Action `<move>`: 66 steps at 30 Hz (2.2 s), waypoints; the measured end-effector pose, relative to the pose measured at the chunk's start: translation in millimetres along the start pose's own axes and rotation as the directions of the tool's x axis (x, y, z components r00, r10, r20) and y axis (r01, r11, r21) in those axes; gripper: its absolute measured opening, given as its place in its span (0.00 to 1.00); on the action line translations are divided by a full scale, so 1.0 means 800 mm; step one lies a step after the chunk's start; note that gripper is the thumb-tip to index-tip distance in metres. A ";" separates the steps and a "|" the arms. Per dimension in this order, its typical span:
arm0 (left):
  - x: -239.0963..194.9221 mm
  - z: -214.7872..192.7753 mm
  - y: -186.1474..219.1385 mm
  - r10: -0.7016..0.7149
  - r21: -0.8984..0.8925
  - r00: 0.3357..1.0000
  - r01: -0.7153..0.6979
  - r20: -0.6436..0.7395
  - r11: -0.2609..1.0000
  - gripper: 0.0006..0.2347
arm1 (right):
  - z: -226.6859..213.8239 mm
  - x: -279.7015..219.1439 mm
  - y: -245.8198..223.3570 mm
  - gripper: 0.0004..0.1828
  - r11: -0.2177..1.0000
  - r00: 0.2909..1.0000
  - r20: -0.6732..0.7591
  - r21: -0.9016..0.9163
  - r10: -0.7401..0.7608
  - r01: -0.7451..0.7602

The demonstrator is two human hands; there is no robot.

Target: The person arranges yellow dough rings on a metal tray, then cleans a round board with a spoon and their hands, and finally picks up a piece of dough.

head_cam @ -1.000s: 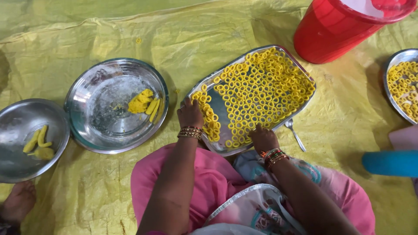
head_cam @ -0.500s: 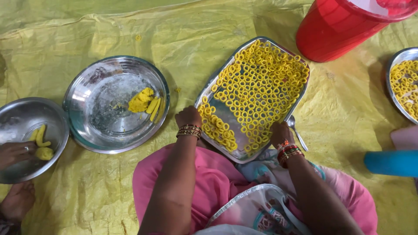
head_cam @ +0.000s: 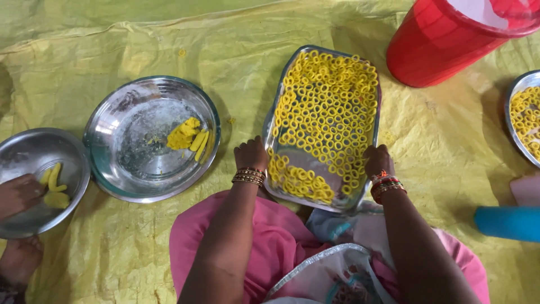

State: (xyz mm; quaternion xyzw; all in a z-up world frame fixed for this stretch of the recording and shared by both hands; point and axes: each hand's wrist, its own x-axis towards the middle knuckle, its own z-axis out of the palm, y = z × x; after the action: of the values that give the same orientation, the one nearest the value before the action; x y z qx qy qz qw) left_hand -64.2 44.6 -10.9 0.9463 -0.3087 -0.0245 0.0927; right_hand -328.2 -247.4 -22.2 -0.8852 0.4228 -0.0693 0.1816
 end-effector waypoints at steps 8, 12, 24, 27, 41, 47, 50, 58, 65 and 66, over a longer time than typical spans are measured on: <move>-0.008 0.008 0.014 0.250 -0.001 0.967 -0.251 0.042 0.968 0.06 | -0.010 0.017 0.016 0.28 0.964 0.957 -0.127 0.085 0.259 -0.250; -0.021 0.007 0.024 0.393 -0.059 0.913 -0.401 -0.108 0.914 0.06 | 0.000 0.026 0.046 0.27 0.963 0.960 -0.078 0.054 0.269 -0.265; -0.039 0.001 0.061 0.620 0.059 0.780 -0.625 0.079 0.779 0.08 | -0.004 0.034 0.030 0.31 0.998 0.972 -0.228 -0.003 0.053 -0.055; -0.047 -0.004 0.074 0.688 0.065 0.725 -0.688 0.031 0.723 0.08 | -0.016 0.021 -0.005 0.19 0.988 0.980 -0.175 0.103 -0.099 0.119; -0.088 -0.003 0.123 0.760 0.154 0.646 -0.760 0.073 0.631 0.10 | -0.016 -0.017 -0.051 0.24 0.968 0.951 0.302 -0.210 -0.072 0.140; -0.100 -0.047 0.133 0.773 0.146 0.590 -0.807 0.234 0.572 0.10 | -0.020 -0.009 -0.040 0.22 0.987 0.962 0.236 -0.047 -0.139 0.154; -0.109 -0.066 0.135 0.771 0.197 0.537 -0.843 0.343 0.500 0.11 | -0.029 -0.005 -0.034 0.21 0.993 0.972 0.222 -0.070 -0.075 0.093; -0.100 -0.021 0.141 0.729 0.163 0.625 -0.779 0.278 0.606 0.10 | -0.012 -0.007 -0.036 0.20 0.953 0.966 0.245 -0.265 -0.083 0.149; -0.082 0.002 0.118 0.679 0.060 0.704 -0.702 0.208 0.709 0.07 | 0.007 0.015 -0.012 0.12 0.994 0.973 0.216 -0.058 -0.081 0.096; -0.081 0.000 0.116 0.682 0.053 0.702 -0.704 0.203 0.708 0.06 | 0.007 0.019 -0.007 0.12 0.997 0.978 0.198 0.038 -0.066 0.060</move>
State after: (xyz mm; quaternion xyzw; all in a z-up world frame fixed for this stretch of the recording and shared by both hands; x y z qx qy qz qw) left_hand -170.2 9.1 5.7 0.7585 -0.6498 -0.0478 0.0087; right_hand -312.9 -254.5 -25.3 -0.8975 0.3731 0.0069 0.2348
